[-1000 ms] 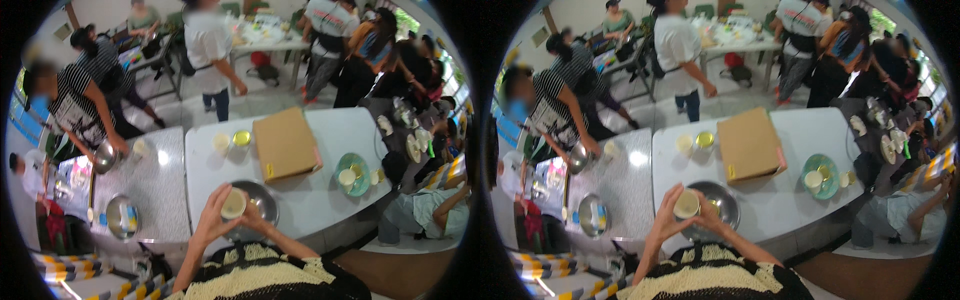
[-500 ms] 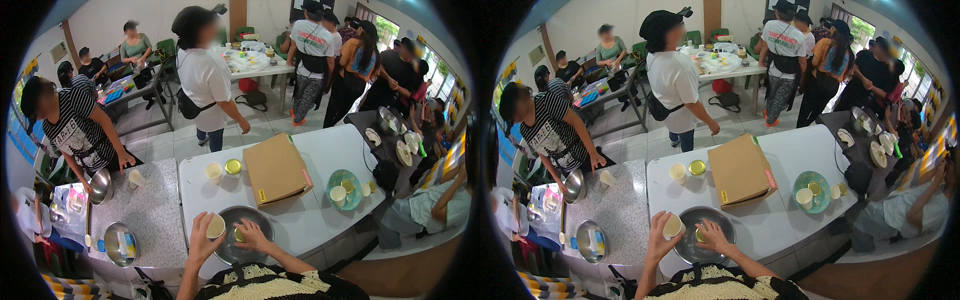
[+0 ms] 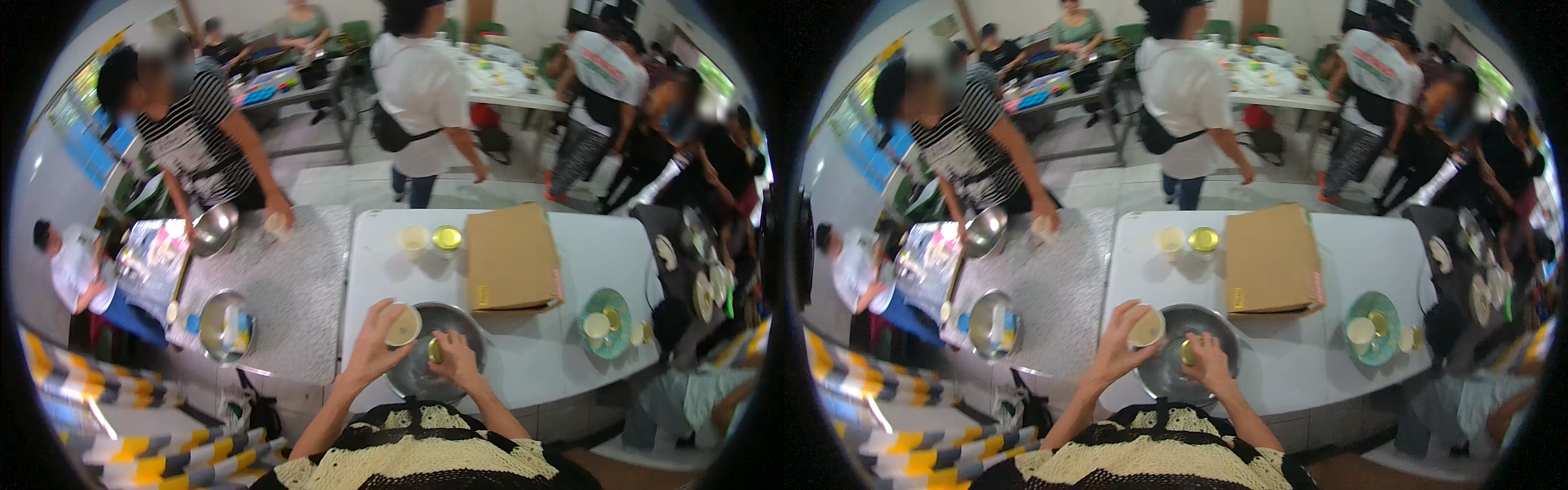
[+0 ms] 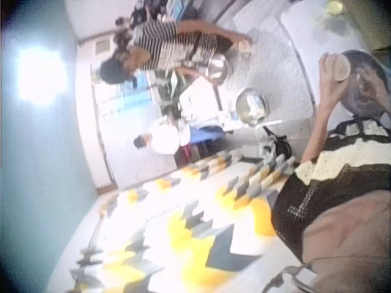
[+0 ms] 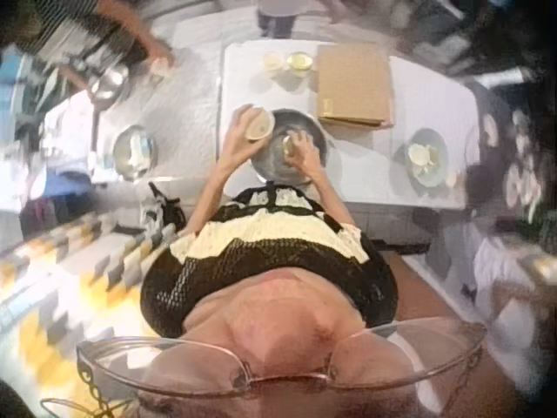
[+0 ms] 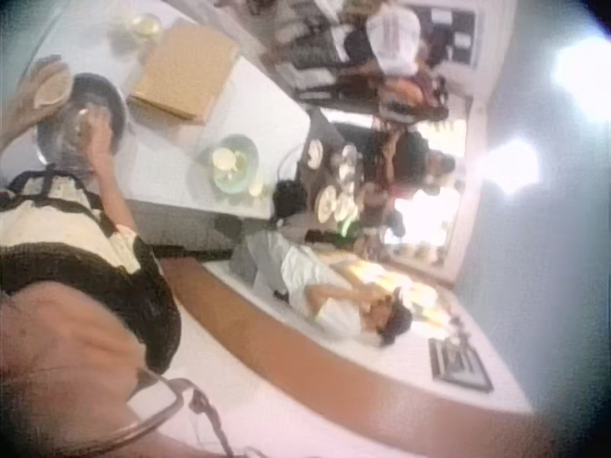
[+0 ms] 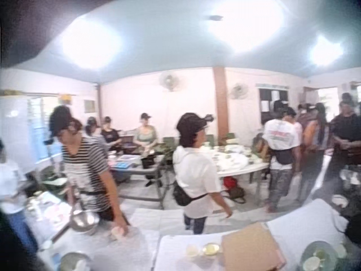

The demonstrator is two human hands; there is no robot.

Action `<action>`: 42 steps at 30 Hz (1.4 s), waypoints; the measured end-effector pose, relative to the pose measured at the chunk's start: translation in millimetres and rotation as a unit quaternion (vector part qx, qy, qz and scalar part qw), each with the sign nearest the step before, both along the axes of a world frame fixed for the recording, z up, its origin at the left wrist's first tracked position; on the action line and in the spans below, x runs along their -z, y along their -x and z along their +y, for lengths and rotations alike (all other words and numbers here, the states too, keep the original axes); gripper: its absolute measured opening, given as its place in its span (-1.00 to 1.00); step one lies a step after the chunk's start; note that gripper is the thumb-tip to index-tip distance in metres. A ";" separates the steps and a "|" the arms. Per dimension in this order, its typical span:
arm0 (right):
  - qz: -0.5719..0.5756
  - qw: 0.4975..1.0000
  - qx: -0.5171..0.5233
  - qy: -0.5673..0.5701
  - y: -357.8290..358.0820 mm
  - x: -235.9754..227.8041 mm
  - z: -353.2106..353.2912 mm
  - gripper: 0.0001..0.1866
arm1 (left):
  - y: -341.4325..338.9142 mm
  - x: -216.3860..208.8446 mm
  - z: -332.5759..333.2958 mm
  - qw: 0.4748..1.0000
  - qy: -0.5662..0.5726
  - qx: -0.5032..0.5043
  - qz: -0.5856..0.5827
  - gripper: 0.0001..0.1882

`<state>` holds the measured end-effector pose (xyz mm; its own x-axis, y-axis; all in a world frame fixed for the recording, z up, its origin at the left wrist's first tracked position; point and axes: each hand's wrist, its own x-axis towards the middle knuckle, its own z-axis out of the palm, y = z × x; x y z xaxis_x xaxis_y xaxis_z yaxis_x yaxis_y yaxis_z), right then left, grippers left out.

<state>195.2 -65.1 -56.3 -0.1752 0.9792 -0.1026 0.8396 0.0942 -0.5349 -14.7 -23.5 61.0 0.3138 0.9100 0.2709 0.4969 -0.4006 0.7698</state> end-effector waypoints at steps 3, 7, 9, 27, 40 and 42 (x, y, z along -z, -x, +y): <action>-0.007 1.000 0.009 0.006 2.8 -6.3 -0.1 -0.20 | -0.7 1.4 -4.1 1.000 0.013 -0.006 -0.014 -0.30; 0.004 1.000 0.002 -0.022 5.5 6.8 -1.6 -0.19 | 1.2 2.1 -5.7 1.000 0.021 0.003 -0.024 -0.33; 0.004 0.999 0.007 -0.033 8.4 8.8 -1.7 -0.19 | 0.3 2.7 -6.1 0.998 0.036 -0.009 -0.043 -0.33; 0.020 0.996 0.008 -0.081 10.8 20.6 -2.4 -0.17 | 0.3 12.6 -9.1 0.999 -0.015 -0.041 0.029 -0.28; 0.033 0.993 -0.007 -0.115 8.0 37.2 -2.1 -0.14 | -14.8 52.1 -13.2 1.000 -0.001 -0.023 0.011 -0.33; 0.048 0.991 -0.016 -0.121 6.1 33.7 -2.5 -0.10 | -19.5 72.6 -15.3 1.000 -0.007 -0.023 0.007 -0.33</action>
